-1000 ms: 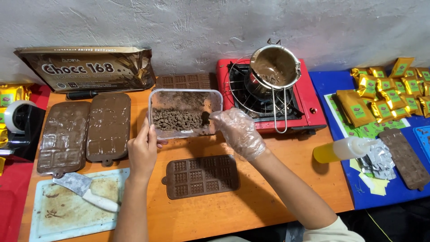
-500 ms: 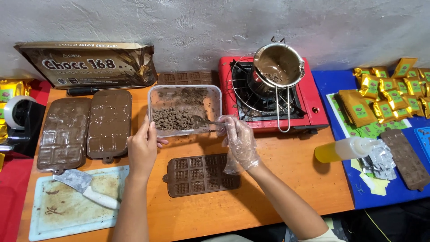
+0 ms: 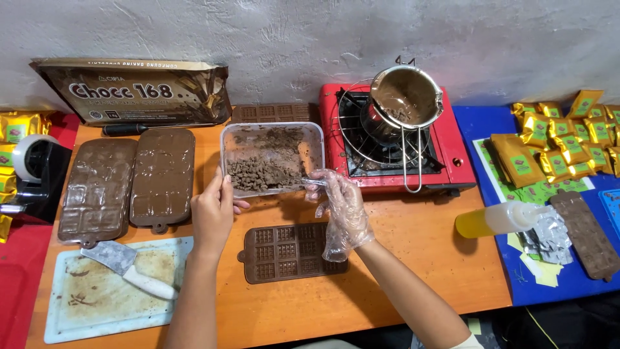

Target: The person is preparing chocolate by stirring chocolate pieces and then filling various chocolate molds with melted chocolate from a pot.

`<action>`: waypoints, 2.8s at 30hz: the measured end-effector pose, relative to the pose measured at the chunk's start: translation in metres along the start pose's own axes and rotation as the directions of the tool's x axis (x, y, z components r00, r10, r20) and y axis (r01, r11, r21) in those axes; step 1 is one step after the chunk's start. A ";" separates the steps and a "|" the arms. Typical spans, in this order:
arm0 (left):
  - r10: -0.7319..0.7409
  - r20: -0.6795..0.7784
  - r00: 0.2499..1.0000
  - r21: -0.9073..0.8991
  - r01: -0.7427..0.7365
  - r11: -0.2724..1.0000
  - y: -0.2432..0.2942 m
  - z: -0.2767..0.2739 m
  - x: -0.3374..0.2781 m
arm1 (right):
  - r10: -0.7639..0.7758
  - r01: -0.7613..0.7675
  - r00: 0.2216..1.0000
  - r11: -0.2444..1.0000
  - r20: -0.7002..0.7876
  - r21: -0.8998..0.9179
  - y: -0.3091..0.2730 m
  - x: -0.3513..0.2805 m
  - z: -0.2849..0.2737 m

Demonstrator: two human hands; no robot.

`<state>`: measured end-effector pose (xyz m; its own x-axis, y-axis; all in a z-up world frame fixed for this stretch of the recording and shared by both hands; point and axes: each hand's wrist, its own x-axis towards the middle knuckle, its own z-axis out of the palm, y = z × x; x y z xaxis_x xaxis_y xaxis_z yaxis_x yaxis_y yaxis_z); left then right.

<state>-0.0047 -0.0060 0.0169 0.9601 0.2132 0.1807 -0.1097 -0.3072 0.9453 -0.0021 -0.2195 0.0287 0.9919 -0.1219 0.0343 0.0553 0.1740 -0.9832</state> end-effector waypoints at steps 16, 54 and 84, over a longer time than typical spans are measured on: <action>-0.336 0.129 0.933 -0.100 0.349 0.932 0.028 -0.011 0.001 | -0.090 0.107 0.986 0.988 -0.143 0.111 -0.114 -0.018 -0.023; -0.427 0.097 0.899 0.007 0.428 0.904 0.020 0.002 0.006 | -0.815 0.696 0.449 0.061 0.367 -0.715 -0.094 0.039 -0.158; 0.198 -0.019 0.980 0.165 -0.193 0.967 -0.011 -0.002 -0.003 | -0.371 0.774 0.529 -0.159 0.763 -0.613 -0.001 0.034 -0.032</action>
<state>-0.0068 -0.0013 0.0064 0.9142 0.1655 0.3699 -0.2488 -0.4913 0.8347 0.0282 -0.2552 0.0248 0.5913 0.6170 0.5193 0.6888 -0.7213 0.0726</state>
